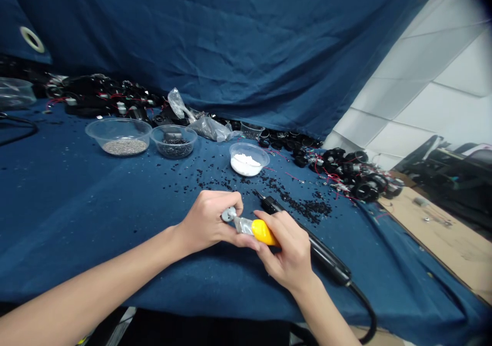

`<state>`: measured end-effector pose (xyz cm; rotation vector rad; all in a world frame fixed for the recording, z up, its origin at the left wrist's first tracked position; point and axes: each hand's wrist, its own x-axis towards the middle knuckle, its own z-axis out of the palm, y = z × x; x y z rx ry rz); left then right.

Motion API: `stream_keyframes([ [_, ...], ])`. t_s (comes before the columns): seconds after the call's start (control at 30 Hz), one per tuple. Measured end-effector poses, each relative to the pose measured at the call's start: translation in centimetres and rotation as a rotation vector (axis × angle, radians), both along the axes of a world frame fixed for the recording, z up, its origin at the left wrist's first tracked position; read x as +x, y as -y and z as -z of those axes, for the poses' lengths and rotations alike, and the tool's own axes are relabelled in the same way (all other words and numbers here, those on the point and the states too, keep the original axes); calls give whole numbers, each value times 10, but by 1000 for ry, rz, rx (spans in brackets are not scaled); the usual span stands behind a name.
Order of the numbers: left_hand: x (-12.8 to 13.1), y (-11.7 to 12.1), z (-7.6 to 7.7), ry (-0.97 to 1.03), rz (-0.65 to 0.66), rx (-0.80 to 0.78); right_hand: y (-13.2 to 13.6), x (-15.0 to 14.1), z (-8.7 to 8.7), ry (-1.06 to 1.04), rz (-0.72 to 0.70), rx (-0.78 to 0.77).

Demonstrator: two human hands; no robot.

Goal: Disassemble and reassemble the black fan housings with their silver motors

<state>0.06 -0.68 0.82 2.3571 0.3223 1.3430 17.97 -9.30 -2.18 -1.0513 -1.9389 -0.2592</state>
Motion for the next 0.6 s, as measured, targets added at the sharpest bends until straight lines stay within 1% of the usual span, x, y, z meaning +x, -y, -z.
stream_keyframes([
  [0.6,0,1,0,-13,5,-38,0,-1,0,-9,-3,-8],
])
